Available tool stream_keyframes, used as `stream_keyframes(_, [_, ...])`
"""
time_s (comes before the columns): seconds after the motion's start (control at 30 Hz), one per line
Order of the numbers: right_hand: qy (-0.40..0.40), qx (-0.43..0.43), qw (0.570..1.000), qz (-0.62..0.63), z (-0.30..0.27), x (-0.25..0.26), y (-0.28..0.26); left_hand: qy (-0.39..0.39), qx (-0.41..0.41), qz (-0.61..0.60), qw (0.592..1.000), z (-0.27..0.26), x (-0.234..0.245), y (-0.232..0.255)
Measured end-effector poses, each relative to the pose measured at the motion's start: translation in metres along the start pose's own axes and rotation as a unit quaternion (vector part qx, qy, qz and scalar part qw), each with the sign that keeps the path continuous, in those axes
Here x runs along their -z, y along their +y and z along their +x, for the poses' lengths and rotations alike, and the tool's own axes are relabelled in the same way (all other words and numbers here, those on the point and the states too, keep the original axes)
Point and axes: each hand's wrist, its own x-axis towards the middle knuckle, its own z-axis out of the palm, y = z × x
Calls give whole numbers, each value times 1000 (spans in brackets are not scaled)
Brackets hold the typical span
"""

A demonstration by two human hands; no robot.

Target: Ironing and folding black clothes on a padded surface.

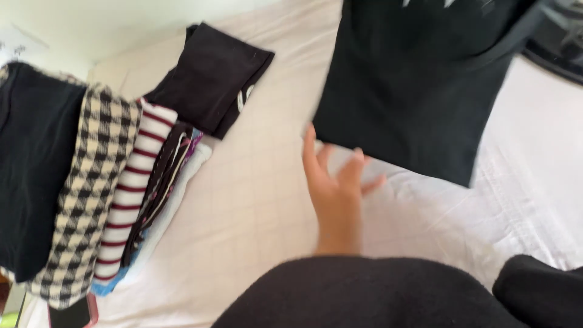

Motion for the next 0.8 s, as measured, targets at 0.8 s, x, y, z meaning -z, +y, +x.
stream_keyframes(0.8, [402,93,899,-145,-33,28,81,-74,-261,378,885,112,-151,-102])
